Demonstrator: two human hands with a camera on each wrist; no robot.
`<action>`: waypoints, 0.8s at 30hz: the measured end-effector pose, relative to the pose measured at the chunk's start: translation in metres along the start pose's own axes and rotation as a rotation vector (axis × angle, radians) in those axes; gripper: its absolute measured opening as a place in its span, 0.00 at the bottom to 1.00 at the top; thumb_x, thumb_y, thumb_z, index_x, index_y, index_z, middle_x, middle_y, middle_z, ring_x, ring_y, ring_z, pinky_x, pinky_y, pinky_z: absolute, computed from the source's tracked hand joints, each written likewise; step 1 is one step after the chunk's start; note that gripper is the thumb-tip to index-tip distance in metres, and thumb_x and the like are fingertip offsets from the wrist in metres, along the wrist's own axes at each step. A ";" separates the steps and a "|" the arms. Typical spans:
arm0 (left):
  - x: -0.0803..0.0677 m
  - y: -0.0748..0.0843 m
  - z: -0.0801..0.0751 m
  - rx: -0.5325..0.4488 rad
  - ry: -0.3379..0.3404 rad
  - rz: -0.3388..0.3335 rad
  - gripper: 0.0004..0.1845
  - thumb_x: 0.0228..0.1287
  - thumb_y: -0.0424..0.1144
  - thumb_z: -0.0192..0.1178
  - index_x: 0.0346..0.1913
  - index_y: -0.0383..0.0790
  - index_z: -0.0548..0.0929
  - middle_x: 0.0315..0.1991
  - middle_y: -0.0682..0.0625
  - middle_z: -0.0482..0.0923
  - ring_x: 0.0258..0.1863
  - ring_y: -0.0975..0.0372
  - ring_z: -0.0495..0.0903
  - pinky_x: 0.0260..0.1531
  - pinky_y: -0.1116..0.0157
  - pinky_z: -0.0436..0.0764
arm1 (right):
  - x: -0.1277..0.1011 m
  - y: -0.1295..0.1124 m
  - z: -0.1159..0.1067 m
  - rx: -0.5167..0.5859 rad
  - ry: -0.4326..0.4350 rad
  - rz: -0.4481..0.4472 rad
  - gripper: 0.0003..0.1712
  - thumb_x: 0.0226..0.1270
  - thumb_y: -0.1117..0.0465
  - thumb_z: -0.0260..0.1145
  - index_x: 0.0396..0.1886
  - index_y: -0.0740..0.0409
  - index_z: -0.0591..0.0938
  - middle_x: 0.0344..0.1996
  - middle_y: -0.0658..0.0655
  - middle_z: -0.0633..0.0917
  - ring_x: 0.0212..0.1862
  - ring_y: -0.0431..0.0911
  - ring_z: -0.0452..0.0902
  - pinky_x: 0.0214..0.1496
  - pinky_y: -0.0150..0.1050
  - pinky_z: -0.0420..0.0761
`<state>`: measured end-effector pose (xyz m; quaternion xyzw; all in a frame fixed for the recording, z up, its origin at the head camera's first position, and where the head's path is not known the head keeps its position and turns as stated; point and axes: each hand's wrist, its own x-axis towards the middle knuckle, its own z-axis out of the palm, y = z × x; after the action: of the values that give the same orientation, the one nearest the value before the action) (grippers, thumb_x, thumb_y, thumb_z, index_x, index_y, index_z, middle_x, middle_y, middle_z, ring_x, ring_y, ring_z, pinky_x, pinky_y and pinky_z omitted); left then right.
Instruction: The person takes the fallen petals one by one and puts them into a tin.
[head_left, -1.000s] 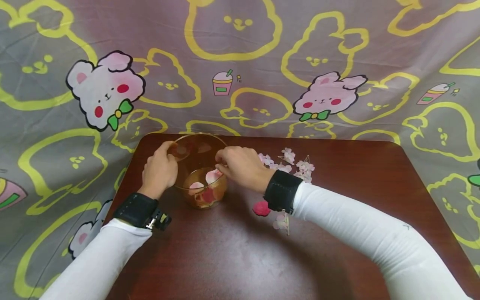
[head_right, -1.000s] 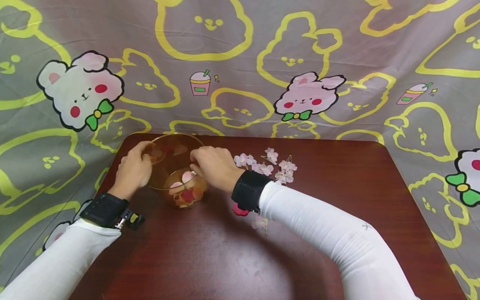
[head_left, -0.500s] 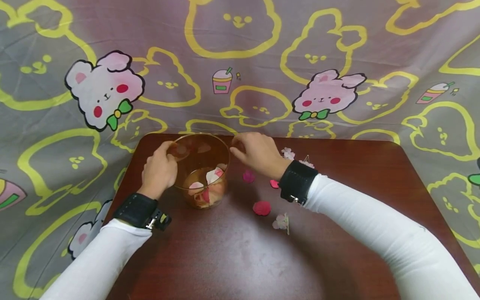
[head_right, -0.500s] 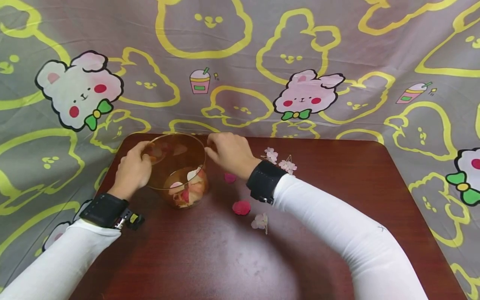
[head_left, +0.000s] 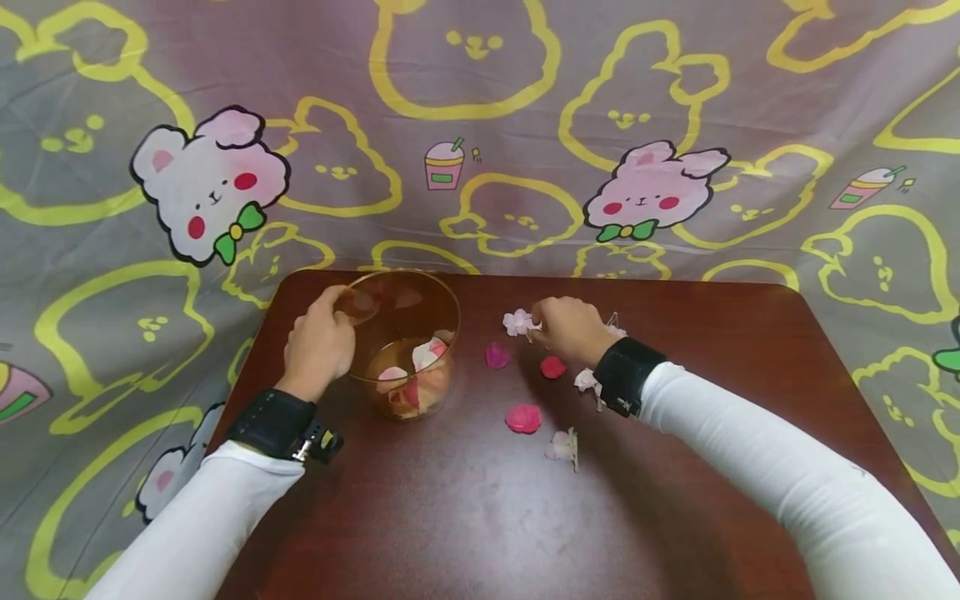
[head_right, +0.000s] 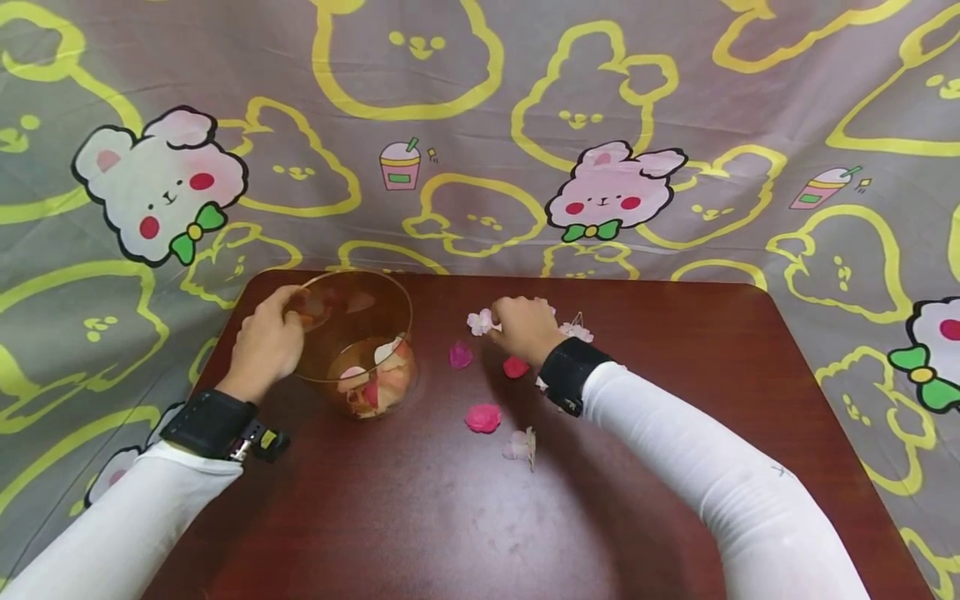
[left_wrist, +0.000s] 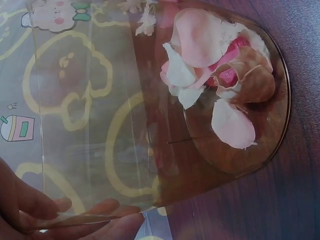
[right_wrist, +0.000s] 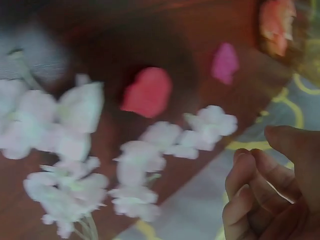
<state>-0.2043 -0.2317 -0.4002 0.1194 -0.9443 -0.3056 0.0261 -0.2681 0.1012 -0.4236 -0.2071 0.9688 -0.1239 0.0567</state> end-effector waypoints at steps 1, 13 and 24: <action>-0.001 0.000 0.000 0.000 -0.003 -0.003 0.24 0.78 0.41 0.35 0.73 0.51 0.68 0.62 0.32 0.77 0.48 0.34 0.80 0.34 0.46 0.74 | -0.002 0.002 0.004 -0.013 -0.012 0.004 0.15 0.68 0.54 0.69 0.46 0.58 0.87 0.35 0.55 0.89 0.38 0.50 0.84 0.40 0.50 0.82; -0.001 0.001 -0.001 -0.004 -0.008 0.011 0.25 0.79 0.40 0.35 0.74 0.48 0.66 0.61 0.34 0.78 0.42 0.39 0.81 0.31 0.51 0.72 | -0.007 0.021 0.042 -0.159 -0.137 0.007 0.07 0.64 0.58 0.71 0.31 0.57 0.84 0.26 0.55 0.84 0.30 0.48 0.79 0.35 0.51 0.82; 0.000 0.000 -0.001 -0.003 -0.003 0.001 0.25 0.79 0.41 0.34 0.73 0.50 0.67 0.60 0.36 0.80 0.41 0.40 0.81 0.29 0.52 0.71 | -0.006 0.023 0.055 -0.153 -0.110 0.031 0.06 0.63 0.59 0.72 0.31 0.56 0.84 0.29 0.58 0.87 0.33 0.52 0.83 0.37 0.52 0.83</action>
<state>-0.2040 -0.2316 -0.3995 0.1186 -0.9439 -0.3071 0.0251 -0.2625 0.1124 -0.4820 -0.2023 0.9739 -0.0373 0.0957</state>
